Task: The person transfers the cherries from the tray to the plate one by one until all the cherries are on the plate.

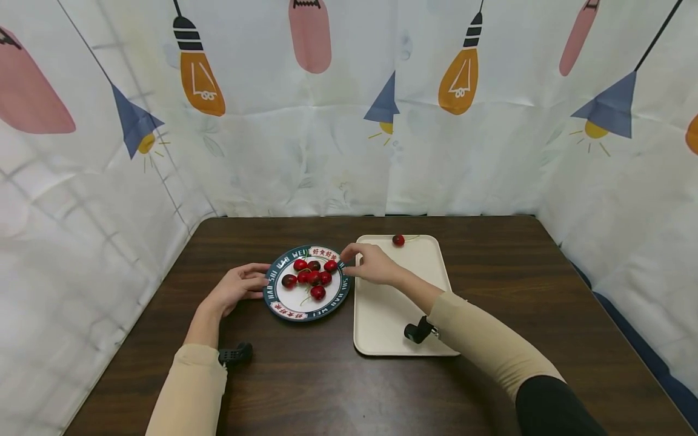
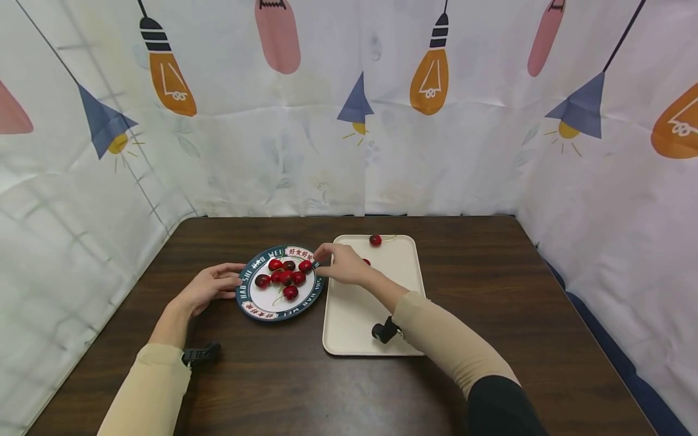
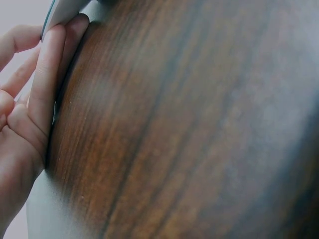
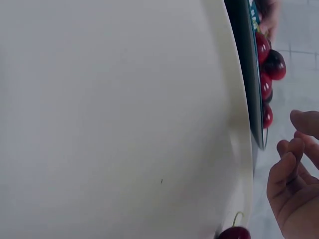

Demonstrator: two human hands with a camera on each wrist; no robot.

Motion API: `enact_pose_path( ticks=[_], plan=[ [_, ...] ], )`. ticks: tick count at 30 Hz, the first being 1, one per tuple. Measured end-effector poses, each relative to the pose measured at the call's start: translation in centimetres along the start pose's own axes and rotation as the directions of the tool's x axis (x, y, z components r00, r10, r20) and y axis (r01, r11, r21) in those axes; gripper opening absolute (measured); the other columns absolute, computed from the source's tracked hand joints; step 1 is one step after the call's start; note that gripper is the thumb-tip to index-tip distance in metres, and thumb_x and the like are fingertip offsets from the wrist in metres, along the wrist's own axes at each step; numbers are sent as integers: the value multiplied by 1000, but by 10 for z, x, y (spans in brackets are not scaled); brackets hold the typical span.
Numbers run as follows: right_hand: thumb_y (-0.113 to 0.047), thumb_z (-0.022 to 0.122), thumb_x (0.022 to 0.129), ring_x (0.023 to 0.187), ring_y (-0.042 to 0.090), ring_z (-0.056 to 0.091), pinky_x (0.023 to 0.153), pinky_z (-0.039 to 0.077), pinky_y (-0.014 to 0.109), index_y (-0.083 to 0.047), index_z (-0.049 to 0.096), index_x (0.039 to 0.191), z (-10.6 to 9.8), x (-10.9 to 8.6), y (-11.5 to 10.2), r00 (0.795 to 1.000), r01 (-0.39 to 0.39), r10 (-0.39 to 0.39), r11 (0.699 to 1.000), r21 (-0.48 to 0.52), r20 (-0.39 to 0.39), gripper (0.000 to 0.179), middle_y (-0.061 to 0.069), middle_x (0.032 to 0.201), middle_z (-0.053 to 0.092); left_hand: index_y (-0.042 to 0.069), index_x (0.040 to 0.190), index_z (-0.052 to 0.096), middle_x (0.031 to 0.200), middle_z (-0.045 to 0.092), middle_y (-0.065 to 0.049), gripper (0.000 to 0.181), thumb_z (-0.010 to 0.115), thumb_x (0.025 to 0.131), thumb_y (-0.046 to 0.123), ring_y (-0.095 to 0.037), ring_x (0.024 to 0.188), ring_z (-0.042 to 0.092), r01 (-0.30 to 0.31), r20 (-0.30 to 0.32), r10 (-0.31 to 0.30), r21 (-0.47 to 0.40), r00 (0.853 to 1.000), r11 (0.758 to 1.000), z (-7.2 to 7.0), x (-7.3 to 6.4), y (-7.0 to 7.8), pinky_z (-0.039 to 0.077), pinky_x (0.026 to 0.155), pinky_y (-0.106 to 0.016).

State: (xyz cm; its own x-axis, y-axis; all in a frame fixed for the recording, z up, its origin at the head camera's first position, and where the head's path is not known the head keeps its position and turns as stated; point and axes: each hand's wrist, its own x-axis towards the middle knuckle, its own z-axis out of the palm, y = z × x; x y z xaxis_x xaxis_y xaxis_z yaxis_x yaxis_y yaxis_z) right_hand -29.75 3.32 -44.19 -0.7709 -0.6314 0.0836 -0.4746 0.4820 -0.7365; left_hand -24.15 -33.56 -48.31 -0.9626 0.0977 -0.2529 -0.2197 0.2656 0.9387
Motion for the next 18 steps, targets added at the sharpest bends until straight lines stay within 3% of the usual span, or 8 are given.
enact_pose_path(
  ticks=[7, 18],
  plan=[
    [-14, 75, 94, 105, 22, 61, 88, 52, 34, -5, 70, 118, -14, -11, 14, 999, -8, 9, 1000, 7, -42, 26, 5, 110, 69, -1, 152, 45, 122, 66, -16, 57, 67, 102, 16, -16, 96, 68, -8, -4, 8, 22, 1000, 1000, 2, -4, 3, 60, 84, -31],
    [-15, 75, 94, 104, 30, 62, 90, 53, 39, -1, 69, 120, -35, -28, 28, 995, -70, 72, 997, 34, -75, 30, 7, 109, 68, 0, 150, 47, 121, 66, -17, 55, 67, 101, 15, -19, 98, 69, -10, -8, 11, 27, 1000, 1000, 3, -3, 2, 60, 85, -33]
  ],
)
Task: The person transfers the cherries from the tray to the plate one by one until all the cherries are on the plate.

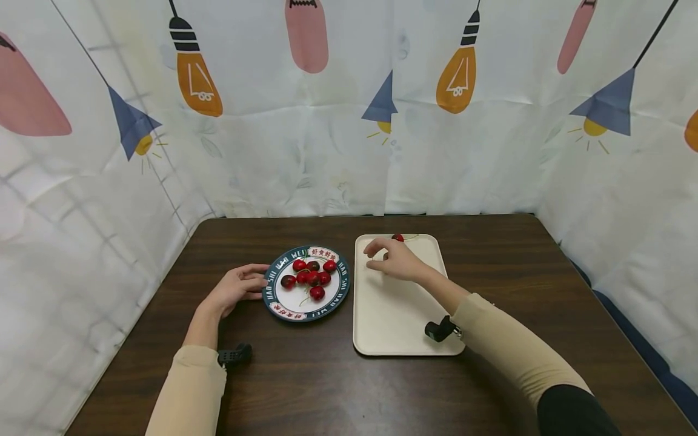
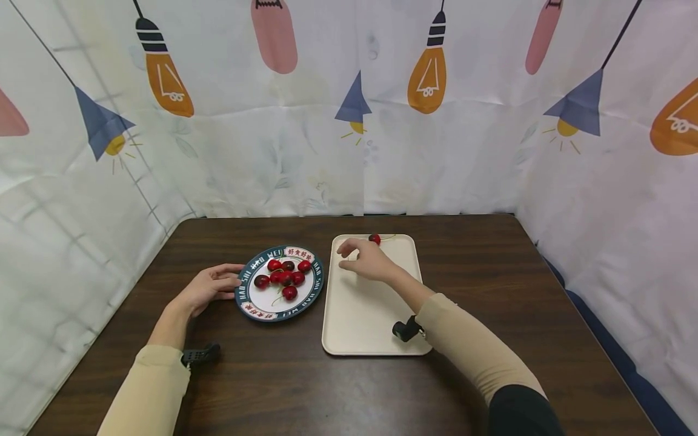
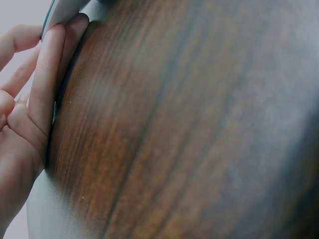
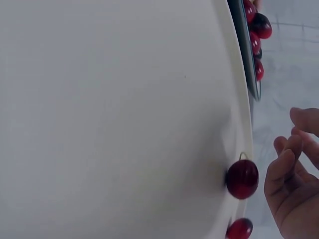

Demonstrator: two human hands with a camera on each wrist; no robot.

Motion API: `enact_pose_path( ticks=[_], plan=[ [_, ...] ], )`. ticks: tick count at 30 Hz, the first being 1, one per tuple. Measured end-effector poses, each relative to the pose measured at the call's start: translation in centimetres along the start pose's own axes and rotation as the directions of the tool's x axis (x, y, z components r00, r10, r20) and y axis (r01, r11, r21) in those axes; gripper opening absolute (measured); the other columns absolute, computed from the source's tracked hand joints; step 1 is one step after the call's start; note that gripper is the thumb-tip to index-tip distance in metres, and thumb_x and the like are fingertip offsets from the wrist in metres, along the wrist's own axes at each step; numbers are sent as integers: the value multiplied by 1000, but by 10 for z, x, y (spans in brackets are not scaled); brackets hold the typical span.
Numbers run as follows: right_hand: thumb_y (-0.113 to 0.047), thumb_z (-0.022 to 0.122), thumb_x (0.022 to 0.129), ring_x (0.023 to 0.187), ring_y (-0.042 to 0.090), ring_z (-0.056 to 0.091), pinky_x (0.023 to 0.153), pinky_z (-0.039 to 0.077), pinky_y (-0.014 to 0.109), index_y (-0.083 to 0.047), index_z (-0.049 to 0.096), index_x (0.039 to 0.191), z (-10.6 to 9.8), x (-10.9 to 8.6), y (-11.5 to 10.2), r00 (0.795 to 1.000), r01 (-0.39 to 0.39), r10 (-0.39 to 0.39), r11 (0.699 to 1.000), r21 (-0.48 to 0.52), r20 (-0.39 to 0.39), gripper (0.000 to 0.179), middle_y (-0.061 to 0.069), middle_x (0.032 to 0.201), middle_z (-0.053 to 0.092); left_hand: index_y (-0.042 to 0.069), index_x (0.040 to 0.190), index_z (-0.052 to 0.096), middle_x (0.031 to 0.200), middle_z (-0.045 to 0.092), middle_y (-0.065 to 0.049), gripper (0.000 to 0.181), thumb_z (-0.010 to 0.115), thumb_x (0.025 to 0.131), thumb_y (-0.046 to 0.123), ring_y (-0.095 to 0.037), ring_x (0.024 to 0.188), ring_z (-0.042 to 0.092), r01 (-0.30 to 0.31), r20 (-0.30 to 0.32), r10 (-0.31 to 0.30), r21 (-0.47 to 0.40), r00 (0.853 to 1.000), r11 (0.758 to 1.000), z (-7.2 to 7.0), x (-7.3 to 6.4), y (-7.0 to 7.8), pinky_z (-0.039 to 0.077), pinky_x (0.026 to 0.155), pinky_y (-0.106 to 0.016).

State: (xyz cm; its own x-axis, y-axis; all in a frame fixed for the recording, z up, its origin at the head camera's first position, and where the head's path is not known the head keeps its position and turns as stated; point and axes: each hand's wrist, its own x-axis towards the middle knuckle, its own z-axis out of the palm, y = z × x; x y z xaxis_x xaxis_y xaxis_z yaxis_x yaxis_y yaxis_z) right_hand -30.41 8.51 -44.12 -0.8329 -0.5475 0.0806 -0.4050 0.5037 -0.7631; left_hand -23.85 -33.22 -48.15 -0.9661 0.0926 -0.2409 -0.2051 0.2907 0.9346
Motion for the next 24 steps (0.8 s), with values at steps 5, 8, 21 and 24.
enact_pose_path(
  ticks=[5, 8, 21, 24],
  plan=[
    [-16, 75, 94, 81, 25, 65, 71, 55, 34, -3, 69, 119, -9, -6, 7, 999, -52, 52, 998, 33, -11, 29, 6, 109, 68, -1, 151, 46, 121, 66, -16, 57, 68, 101, 17, -18, 97, 69, -8, 7, 8, -3, 1000, 1000, 0, -1, 0, 60, 85, -32],
    [-16, 74, 94, 73, 23, 65, 65, 55, 31, -5, 68, 119, -13, -9, 11, 996, -82, 83, 995, 55, -14, 28, 7, 111, 67, -1, 151, 45, 121, 66, -16, 58, 68, 101, 17, -18, 97, 69, -11, 6, 11, -3, 1000, 1000, 0, -2, 1, 60, 85, -32],
    [-12, 74, 93, 63, 19, 56, 58, 51, 30, -4, 65, 123, -22, -14, 33, 983, -181, 182, 982, 51, -13, 33, 12, 121, 62, 0, 151, 46, 120, 67, -15, 57, 68, 101, 17, -18, 98, 69, -2, -3, 2, 6, 1000, 1000, -2, -1, 0, 60, 86, -33],
    [-13, 76, 92, 60, 18, 55, 57, 49, 30, -5, 64, 123, -22, -13, 36, 979, -206, 206, 978, 30, 3, 35, 13, 121, 63, 0, 151, 46, 120, 67, -16, 56, 68, 101, 16, -19, 97, 69, -1, -3, 1, 7, 1000, 1000, -2, -1, -1, 60, 86, -33]
  ],
)
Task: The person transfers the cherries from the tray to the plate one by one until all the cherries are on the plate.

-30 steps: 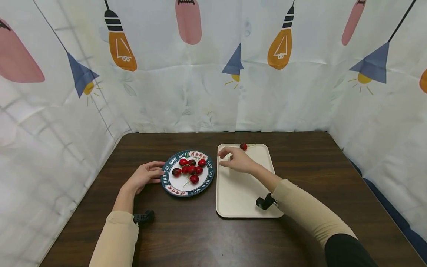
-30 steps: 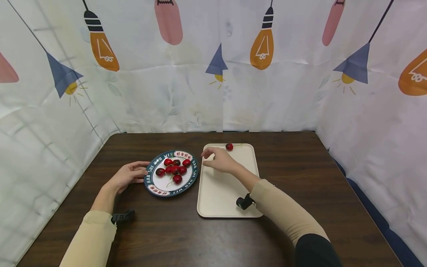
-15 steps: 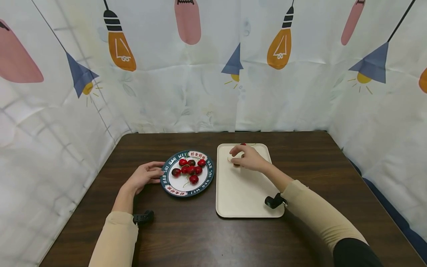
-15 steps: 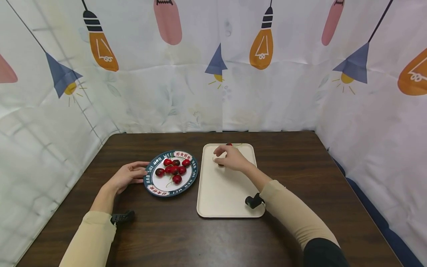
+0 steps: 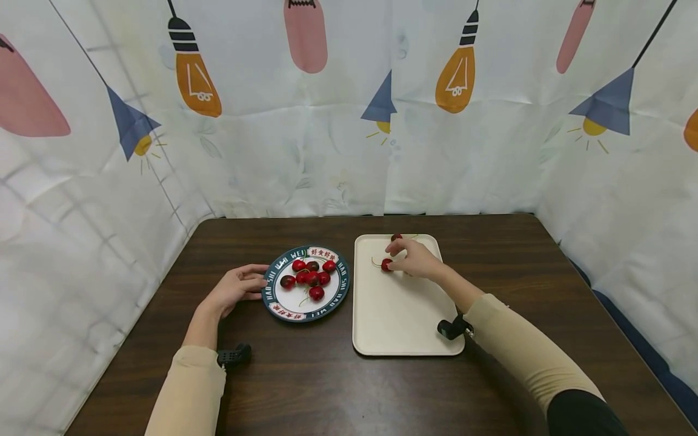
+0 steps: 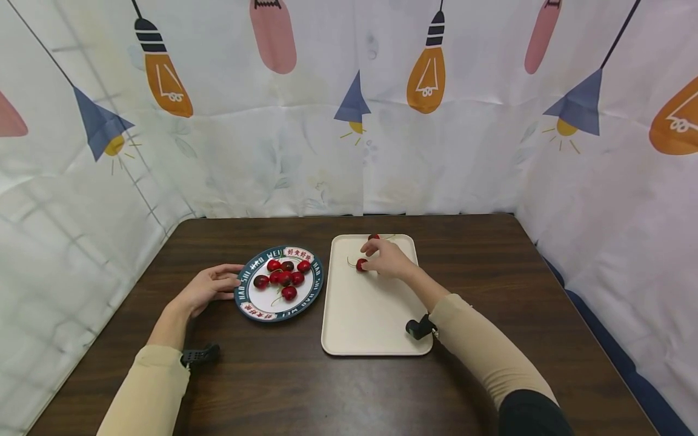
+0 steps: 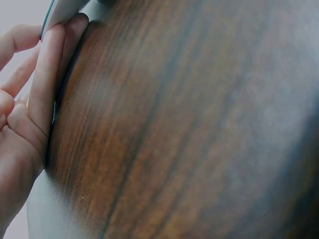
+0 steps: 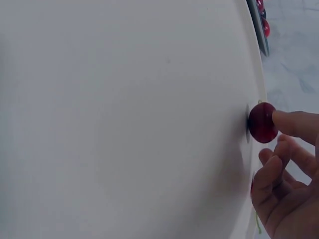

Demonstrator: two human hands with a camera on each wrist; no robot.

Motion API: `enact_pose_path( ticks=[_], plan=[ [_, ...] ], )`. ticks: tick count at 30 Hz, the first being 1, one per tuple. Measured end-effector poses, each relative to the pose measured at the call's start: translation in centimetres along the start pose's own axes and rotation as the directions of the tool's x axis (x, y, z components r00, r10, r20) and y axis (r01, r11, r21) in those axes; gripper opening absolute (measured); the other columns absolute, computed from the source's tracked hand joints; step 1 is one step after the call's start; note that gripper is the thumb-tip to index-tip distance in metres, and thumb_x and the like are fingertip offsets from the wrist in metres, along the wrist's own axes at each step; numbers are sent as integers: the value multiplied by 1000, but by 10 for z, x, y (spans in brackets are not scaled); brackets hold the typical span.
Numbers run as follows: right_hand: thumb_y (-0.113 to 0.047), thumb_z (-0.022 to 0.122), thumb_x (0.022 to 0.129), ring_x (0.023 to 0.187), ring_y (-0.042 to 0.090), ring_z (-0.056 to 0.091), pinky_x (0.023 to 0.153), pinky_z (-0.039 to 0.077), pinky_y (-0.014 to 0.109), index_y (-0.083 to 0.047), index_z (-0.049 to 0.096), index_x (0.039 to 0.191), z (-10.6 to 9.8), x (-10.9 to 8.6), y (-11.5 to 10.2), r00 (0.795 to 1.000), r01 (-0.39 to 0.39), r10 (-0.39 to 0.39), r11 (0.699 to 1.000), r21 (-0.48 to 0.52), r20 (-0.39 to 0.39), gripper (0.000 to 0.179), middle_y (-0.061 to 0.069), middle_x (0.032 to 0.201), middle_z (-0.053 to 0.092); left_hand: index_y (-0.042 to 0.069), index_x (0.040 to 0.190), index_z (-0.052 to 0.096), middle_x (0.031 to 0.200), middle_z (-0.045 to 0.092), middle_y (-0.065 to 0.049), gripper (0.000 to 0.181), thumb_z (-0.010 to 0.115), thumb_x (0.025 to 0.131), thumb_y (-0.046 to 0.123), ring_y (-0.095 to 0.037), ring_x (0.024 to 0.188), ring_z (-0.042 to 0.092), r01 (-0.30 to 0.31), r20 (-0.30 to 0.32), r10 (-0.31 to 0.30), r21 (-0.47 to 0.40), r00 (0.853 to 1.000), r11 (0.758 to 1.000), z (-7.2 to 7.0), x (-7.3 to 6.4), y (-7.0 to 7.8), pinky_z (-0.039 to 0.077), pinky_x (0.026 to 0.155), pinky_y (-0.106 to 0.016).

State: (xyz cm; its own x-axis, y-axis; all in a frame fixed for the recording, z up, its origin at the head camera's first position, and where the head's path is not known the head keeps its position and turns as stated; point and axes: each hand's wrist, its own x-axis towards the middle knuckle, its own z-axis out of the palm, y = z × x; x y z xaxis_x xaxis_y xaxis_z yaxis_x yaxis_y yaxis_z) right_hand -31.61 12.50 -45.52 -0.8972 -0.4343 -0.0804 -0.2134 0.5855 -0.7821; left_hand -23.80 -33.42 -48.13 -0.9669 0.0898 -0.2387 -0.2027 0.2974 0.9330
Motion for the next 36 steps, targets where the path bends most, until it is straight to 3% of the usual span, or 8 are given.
enact_pose_path(
  ticks=[9, 15, 22, 36],
  plan=[
    [-10, 79, 89, 74, 18, 58, 65, 50, 30, -5, 67, 119, 4, 2, 1, 1000, 19, -18, 998, -56, 12, 33, 10, 114, 66, 0, 149, 48, 119, 67, -16, 54, 68, 101, 15, -19, 96, 69, 4, -5, -4, -10, 1000, 1000, 2, 1, -1, 61, 85, -33],
    [-12, 82, 87, 70, 19, 59, 63, 52, 31, -6, 68, 119, 6, 3, -1, 1000, 22, -21, 998, -56, 18, 36, 9, 113, 67, -2, 151, 45, 117, 67, -13, 56, 67, 101, 13, -15, 96, 69, -12, 9, 12, -23, 1000, 1000, 1, -1, 0, 61, 84, -33],
    [-14, 84, 86, 86, 20, 58, 68, 53, 31, -7, 68, 118, 9, 4, -1, 999, 40, -39, 997, -64, 13, 37, 8, 113, 66, -3, 151, 44, 118, 69, -13, 57, 67, 101, 14, -15, 96, 69, -18, 19, 18, -23, 1000, 1000, 1, -1, 1, 61, 84, -32],
    [-16, 81, 89, 74, 20, 57, 60, 52, 31, -8, 68, 117, 9, 5, -15, 997, 71, -70, 996, -56, 17, 32, 8, 114, 66, -3, 151, 44, 118, 69, -13, 57, 67, 101, 14, -15, 97, 69, -16, 20, 17, -25, 1000, 1000, 0, -1, 2, 61, 85, -33]
  ],
)
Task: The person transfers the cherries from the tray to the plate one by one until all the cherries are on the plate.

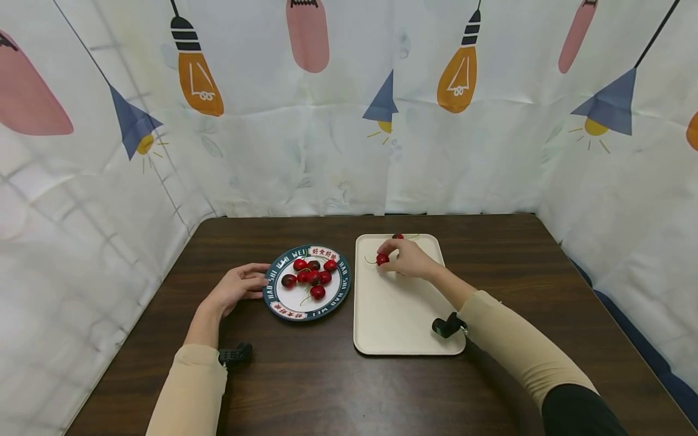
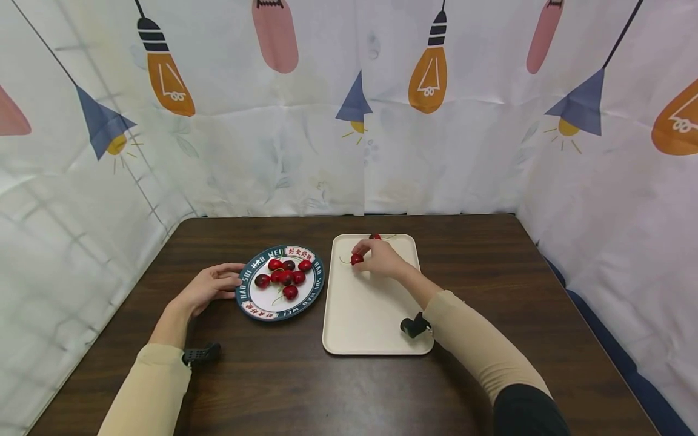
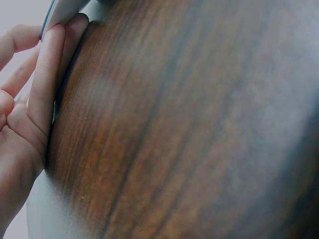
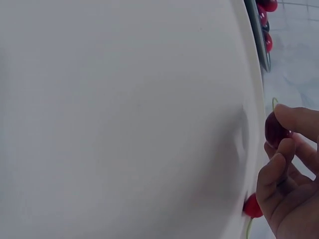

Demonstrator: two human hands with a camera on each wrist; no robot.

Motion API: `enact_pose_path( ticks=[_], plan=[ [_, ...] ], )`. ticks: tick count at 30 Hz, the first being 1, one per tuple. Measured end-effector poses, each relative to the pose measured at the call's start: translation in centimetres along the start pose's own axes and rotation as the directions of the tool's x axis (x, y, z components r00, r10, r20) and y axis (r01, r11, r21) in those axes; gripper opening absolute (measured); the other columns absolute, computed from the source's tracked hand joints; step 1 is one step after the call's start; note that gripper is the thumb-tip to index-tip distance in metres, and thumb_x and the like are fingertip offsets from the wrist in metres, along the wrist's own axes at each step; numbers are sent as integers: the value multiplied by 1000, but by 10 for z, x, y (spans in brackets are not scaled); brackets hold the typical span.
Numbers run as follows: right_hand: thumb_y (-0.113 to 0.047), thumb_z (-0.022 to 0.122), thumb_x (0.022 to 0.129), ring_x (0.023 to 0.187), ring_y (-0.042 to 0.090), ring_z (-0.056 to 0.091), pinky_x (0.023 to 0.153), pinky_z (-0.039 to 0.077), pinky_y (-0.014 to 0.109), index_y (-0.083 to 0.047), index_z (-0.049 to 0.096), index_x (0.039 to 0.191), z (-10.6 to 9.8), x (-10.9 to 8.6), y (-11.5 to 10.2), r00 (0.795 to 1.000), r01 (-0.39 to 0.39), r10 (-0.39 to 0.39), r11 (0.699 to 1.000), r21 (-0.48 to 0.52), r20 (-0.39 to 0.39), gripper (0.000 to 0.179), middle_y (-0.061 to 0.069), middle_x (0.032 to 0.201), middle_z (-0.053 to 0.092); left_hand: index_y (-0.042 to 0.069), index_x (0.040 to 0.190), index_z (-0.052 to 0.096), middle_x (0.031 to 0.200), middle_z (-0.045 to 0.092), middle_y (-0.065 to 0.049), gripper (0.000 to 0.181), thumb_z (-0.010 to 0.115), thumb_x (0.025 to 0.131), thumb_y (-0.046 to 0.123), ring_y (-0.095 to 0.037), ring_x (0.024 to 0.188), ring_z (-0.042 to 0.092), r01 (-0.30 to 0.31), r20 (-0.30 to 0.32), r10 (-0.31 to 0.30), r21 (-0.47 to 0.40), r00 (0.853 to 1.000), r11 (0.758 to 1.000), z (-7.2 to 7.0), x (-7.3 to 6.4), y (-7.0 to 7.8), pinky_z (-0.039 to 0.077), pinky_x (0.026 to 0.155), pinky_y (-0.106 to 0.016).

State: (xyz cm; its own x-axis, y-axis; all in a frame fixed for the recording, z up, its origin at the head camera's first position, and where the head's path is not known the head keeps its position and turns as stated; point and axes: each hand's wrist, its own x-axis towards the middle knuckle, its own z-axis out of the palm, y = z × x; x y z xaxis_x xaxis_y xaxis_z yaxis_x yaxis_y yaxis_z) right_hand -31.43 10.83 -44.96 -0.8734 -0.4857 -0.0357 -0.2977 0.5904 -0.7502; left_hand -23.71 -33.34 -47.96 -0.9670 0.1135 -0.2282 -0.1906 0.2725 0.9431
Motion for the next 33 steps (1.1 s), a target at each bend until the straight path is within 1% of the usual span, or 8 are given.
enact_pose_path(
  ticks=[3, 8, 17, 20, 23, 25, 29, 33],
  plan=[
    [-16, 80, 89, 77, 22, 59, 60, 54, 32, -8, 68, 118, 0, 1, -4, 1000, 9, -9, 1000, 10, 8, 33, 8, 115, 66, -3, 151, 44, 119, 69, -14, 58, 67, 101, 14, -15, 97, 69, 1, 0, -1, 1, 1000, 1000, 0, 0, 0, 60, 85, -33],
    [-16, 81, 89, 91, 23, 59, 68, 55, 31, -9, 69, 118, 3, 5, -12, 999, 47, -47, 999, 0, 12, 33, 7, 113, 67, -2, 151, 44, 121, 68, -15, 58, 68, 101, 14, -15, 97, 69, 6, -3, -6, 2, 1000, 1000, 1, -1, 1, 60, 85, -33],
    [-16, 81, 88, 100, 29, 59, 74, 55, 31, -9, 69, 117, 12, 12, -29, 993, 117, -118, 993, 13, 20, 32, 6, 111, 67, -2, 152, 44, 122, 67, -16, 59, 67, 101, 15, -15, 98, 68, 7, -3, -7, 3, 1000, 1000, 1, -2, 2, 60, 85, -33],
    [-15, 82, 88, 103, 31, 60, 80, 56, 33, -10, 70, 116, 17, 14, -35, 988, 150, -150, 989, 15, 29, 31, 5, 111, 68, -2, 152, 43, 122, 67, -16, 59, 67, 101, 15, -15, 98, 68, 8, -2, -8, 4, 1000, 1000, 1, -2, 2, 60, 85, -33],
    [-17, 82, 88, 107, 28, 60, 90, 54, 36, -11, 71, 116, 22, 17, -42, 984, 174, -173, 985, -1, 34, 31, 4, 111, 68, -2, 152, 43, 122, 66, -16, 58, 67, 101, 15, -15, 97, 68, 11, -3, -11, 6, 1000, 1000, 1, -1, 1, 60, 85, -33],
    [-17, 82, 88, 108, 28, 60, 93, 54, 37, -11, 71, 118, 26, 19, -48, 983, 182, -181, 983, -9, 40, 32, 3, 112, 67, -2, 152, 44, 122, 66, -15, 58, 67, 101, 15, -15, 97, 69, 9, -1, -9, 4, 1000, 1000, 1, -1, 1, 60, 85, -33],
    [-18, 81, 90, 109, 27, 59, 89, 54, 33, -10, 70, 120, 35, 23, -60, 980, 191, -190, 981, -16, 64, 34, 3, 113, 67, -2, 152, 43, 122, 67, -15, 59, 67, 101, 15, -15, 98, 69, 3, 4, -3, 0, 1000, 1000, 1, -2, 2, 60, 85, -33],
    [-18, 80, 90, 109, 30, 59, 84, 53, 31, -8, 69, 123, 44, 25, -72, 974, 207, -206, 978, 0, 90, 36, 4, 116, 68, -2, 152, 43, 122, 67, -15, 59, 67, 102, 15, -15, 98, 69, 3, 6, -3, -2, 1000, 1000, 1, -2, 2, 60, 85, -33]
  ],
)
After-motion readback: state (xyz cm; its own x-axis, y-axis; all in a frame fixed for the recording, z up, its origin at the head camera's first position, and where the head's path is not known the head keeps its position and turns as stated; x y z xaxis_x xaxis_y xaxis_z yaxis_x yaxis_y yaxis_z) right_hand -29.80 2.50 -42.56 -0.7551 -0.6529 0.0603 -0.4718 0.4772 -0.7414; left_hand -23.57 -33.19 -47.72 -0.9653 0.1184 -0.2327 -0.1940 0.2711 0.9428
